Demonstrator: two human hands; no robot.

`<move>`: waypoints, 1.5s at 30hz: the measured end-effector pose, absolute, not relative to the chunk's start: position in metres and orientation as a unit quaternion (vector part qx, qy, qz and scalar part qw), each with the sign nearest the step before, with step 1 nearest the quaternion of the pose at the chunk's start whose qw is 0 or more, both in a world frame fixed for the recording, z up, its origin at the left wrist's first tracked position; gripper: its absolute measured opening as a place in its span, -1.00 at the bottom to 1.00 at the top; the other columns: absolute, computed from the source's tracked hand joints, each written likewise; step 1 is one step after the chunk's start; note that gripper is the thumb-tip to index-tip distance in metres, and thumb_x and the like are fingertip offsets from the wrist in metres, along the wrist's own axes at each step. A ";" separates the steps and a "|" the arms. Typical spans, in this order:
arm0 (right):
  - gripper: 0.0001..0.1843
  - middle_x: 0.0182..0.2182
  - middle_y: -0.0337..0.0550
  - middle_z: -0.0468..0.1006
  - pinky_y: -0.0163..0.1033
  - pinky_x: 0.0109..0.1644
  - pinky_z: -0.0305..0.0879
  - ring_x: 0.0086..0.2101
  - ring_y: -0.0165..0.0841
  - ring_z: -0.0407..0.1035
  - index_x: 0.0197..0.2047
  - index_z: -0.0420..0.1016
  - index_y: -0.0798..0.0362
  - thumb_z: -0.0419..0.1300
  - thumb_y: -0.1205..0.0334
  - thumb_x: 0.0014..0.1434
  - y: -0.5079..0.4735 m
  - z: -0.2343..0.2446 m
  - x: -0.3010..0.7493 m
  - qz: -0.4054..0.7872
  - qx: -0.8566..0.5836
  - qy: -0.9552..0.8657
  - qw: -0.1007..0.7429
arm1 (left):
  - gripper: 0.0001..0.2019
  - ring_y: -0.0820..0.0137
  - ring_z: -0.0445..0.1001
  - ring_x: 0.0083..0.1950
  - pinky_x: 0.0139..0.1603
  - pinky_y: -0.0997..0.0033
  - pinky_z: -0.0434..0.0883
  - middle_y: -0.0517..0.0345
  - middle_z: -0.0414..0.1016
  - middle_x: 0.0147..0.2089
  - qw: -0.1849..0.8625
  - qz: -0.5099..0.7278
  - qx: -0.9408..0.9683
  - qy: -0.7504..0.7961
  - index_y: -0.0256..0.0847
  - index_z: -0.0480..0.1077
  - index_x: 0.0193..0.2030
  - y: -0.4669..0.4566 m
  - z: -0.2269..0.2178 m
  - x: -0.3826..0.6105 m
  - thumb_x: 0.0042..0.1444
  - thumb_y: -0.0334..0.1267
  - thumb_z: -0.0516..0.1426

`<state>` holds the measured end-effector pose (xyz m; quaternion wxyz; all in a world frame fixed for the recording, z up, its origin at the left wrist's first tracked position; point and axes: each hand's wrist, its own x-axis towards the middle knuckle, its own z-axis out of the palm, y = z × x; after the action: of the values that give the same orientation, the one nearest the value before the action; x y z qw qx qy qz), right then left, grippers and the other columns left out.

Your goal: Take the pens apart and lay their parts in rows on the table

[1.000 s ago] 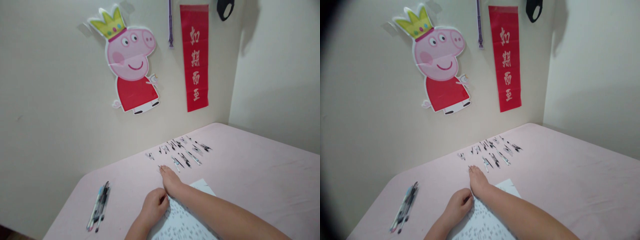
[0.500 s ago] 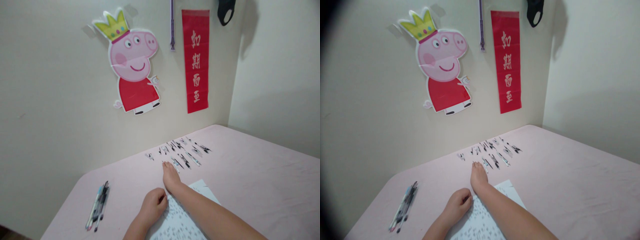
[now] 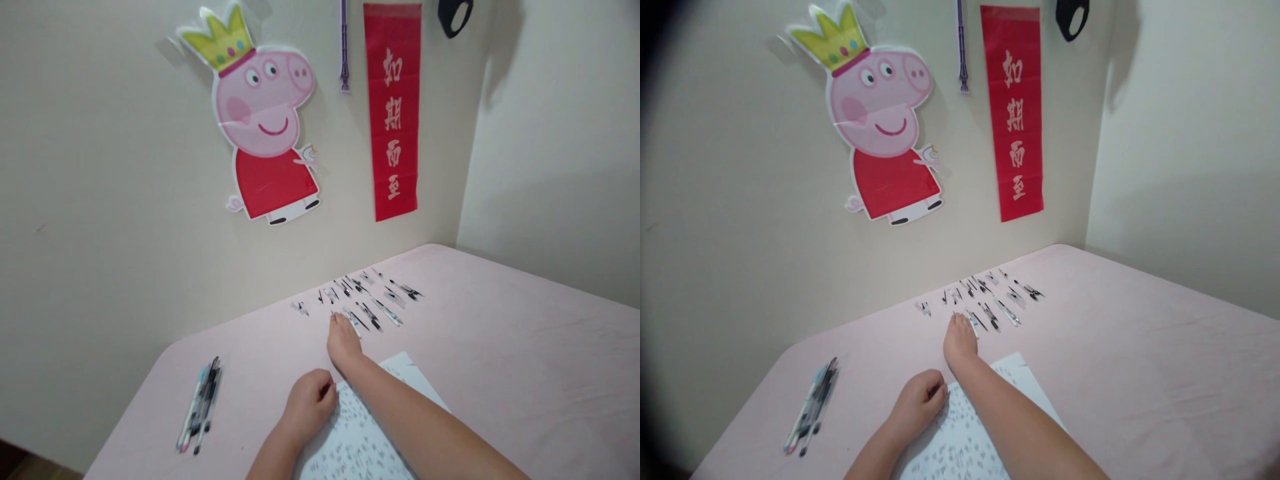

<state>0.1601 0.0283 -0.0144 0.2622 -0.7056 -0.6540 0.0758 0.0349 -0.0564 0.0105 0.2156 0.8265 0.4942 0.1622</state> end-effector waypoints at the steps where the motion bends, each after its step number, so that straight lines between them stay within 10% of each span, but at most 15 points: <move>1: -0.42 0.19 0.14 0.28 -0.15 0.28 -0.06 0.20 -0.21 0.11 0.22 0.25 0.27 -0.21 0.55 0.17 0.029 -0.015 0.160 0.076 -0.706 -0.654 0.260 | -0.84 0.45 0.24 -0.43 -0.40 0.47 0.08 0.22 0.27 -0.51 0.215 0.163 0.827 0.494 -0.20 0.23 -0.56 -0.056 0.011 0.035 0.01 -0.34 -0.05; 30: -0.37 0.31 0.19 -0.05 -0.12 0.27 -0.04 0.26 -0.13 -0.06 0.20 0.24 0.28 0.06 0.45 0.01 0.032 -0.008 0.165 0.140 -0.677 -0.663 0.287 | -0.84 0.47 0.21 -0.44 -0.41 0.46 0.04 0.25 0.26 -0.52 0.209 0.163 0.824 0.501 -0.21 0.22 -0.56 -0.055 0.007 0.034 0.02 -0.33 -0.03; 38: -0.54 0.26 0.06 0.15 -0.03 0.35 -0.32 0.26 -0.20 -0.06 -0.01 0.46 0.17 0.06 0.46 -0.02 -0.002 0.015 0.166 0.102 -0.581 -0.735 0.336 | -0.83 0.43 0.29 -0.42 -0.38 0.47 0.13 0.16 0.41 -0.47 0.223 0.178 0.824 0.490 -0.22 0.34 -0.53 -0.055 0.010 0.036 -0.02 -0.36 -0.03; 45: -0.59 0.02 0.07 0.46 -0.07 0.20 0.13 0.04 -0.22 0.30 -0.09 0.52 0.17 -0.04 0.47 0.07 -0.060 0.024 0.163 0.240 -0.455 -0.794 0.323 | -0.79 0.34 0.43 -0.32 -0.33 0.45 0.25 0.06 0.55 -0.35 0.281 0.183 0.804 0.491 -0.28 0.46 -0.40 -0.057 0.013 0.034 -0.09 -0.39 0.00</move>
<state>0.1633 -0.0604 0.0236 0.3232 -0.4555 -0.7940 0.2400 0.0343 -0.0575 0.0127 0.2809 0.8040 0.4910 0.1834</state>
